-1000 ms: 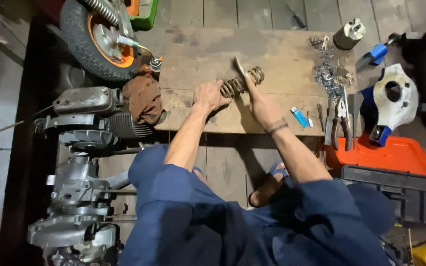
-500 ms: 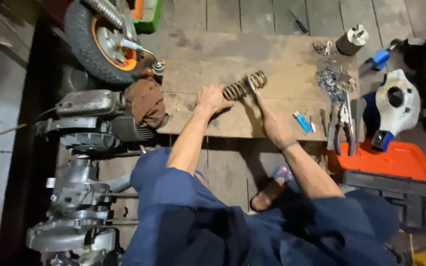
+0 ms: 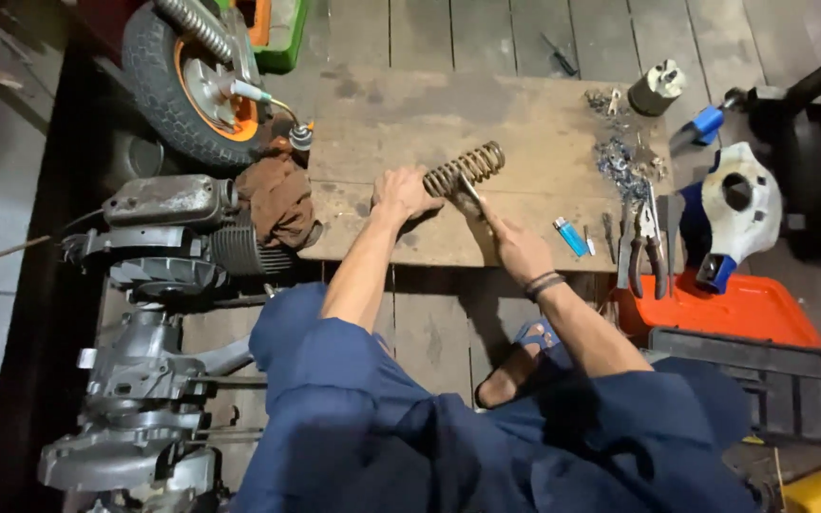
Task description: The person uses a wire brush to scrub a metal coil spring on a wooden table. They rotate the spring and brush its coils repeatedly, then set the spring aside.
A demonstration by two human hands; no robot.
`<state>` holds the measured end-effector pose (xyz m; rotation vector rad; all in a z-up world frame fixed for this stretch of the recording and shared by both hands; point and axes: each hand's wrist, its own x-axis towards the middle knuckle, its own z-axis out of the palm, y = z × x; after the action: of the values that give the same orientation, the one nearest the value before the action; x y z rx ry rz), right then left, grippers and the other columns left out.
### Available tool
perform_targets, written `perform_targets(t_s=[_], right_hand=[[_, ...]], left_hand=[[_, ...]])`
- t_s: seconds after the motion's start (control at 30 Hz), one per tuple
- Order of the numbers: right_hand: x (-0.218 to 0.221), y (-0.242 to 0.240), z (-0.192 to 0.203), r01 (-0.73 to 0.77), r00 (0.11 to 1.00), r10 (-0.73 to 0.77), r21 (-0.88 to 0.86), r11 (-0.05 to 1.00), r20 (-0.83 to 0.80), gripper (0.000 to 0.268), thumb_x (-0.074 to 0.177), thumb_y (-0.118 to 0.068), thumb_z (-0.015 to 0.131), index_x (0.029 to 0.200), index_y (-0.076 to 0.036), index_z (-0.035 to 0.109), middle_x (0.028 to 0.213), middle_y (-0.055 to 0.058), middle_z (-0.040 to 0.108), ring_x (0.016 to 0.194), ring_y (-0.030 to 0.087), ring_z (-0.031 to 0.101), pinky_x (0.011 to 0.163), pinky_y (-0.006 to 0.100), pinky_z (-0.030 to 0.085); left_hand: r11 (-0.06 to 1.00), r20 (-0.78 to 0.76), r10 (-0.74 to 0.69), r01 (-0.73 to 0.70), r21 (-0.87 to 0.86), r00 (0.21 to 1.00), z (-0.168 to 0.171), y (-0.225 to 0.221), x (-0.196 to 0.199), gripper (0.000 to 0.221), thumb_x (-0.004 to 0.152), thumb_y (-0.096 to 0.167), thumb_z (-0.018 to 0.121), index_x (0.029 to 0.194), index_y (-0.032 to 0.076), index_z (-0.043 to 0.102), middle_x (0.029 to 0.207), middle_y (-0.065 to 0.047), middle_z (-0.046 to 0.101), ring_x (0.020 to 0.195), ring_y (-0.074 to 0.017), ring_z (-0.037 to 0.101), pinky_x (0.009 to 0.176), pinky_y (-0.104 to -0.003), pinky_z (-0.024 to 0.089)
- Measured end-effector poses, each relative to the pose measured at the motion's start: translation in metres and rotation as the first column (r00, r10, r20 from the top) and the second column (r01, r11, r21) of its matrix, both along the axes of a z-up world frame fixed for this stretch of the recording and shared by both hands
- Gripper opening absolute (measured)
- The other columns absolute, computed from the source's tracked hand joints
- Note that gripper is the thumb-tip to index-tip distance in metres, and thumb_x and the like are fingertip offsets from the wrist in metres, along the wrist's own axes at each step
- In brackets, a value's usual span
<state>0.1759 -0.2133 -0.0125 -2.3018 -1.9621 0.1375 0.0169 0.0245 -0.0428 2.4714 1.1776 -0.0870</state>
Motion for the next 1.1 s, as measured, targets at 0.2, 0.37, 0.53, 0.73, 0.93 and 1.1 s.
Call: perform_targets(t_s=[0.2, 0.37, 0.53, 0.73, 0.93, 1.1], right_hand=[[0.051, 0.003, 0.074, 0.050, 0.998, -0.055, 0.121, 0.991, 0.036, 0.068, 0.104, -0.008, 0.047, 0.165, -0.030, 0.026, 0.082, 0.007, 0.069, 0.072, 0.029, 0.070, 0.068, 0.042, 0.061], [0.095, 0.028, 0.157, 0.144, 0.974, -0.054, 0.412, 0.900, -0.222, 0.073, 0.112, 0.004, 0.053, 0.169, -0.024, 0.016, 0.077, 0.012, 0.064, 0.061, 0.021, 0.060, 0.057, 0.031, 0.060], [0.132, 0.059, 0.164, 0.119, 0.990, -0.036, 0.655, 0.746, -0.138, 0.020, 0.110, -0.001, 0.048, 0.127, -0.002, 0.059, 0.072, 0.014, 0.062, 0.055, 0.025, 0.054, 0.046, 0.037, 0.041], [0.150, 0.065, 0.132, -0.036, 0.998, -0.007, 0.657, 0.753, 0.063, 0.019, 0.115, -0.012, 0.052, 0.122, 0.004, 0.058, 0.079, 0.025, 0.061, 0.063, 0.041, 0.057, 0.053, 0.047, 0.039], [0.129, 0.049, 0.109, 0.147, 0.976, -0.035, 0.528, 0.836, -0.217, 0.026, 0.111, -0.014, 0.051, 0.133, -0.003, 0.061, 0.084, 0.021, 0.071, 0.068, 0.041, 0.064, 0.059, 0.050, 0.048], [0.125, 0.048, 0.122, 0.305, 0.880, -0.136, 0.322, 0.897, -0.454, 0.021, 0.112, -0.014, 0.047, 0.131, -0.009, 0.056, 0.079, 0.009, 0.070, 0.057, 0.026, 0.069, 0.055, 0.043, 0.057]], left_hand=[[1.000, 0.003, -0.017, 0.017, 0.014, 1.000, 0.035, -0.022, -0.012, 0.074, 0.073, 0.074, 0.073, 0.125, 0.022, 0.064, 0.125, -0.006, 0.068, 0.118, -0.0352, 0.066, 0.093, -0.054, 0.057], [0.997, -0.109, -0.058, 0.062, 0.037, 0.992, 0.058, -0.028, -0.012, 0.084, 0.080, 0.076, 0.070, 0.136, 0.014, 0.059, 0.142, -0.009, 0.056, 0.129, -0.0387, 0.052, 0.105, -0.065, 0.039], [0.997, -0.206, -0.053, 0.065, 0.052, 0.977, 0.077, -0.028, -0.012, 0.088, 0.084, 0.083, 0.062, 0.134, 0.011, 0.061, 0.136, -0.013, 0.059, 0.124, -0.0398, 0.056, 0.100, -0.063, 0.043], [0.970, -0.409, -0.159, 0.219, 0.104, 0.899, 0.118, -0.028, -0.003, 0.081, 0.086, 0.082, 0.059, 0.125, 0.011, 0.067, 0.131, -0.009, 0.061, 0.105, -0.0301, 0.067, 0.093, -0.052, 0.054], [0.922, -0.349, -0.259, 0.338, 0.189, 0.901, 0.119, -0.022, -0.006, 0.076, 0.090, 0.069, 0.064, 0.141, 0.014, 0.053, 0.133, -0.012, 0.059, 0.118, -0.0341, 0.059, 0.096, -0.054, 0.052], [0.985, -0.404, -0.171, 0.165, -0.050, 0.899, 0.107, -0.023, -0.012, 0.100, 0.084, 0.061, 0.071, 0.161, 0.017, 0.026, 0.155, -0.010, 0.044, 0.138, -0.0344, 0.046, 0.107, -0.056, 0.049]])
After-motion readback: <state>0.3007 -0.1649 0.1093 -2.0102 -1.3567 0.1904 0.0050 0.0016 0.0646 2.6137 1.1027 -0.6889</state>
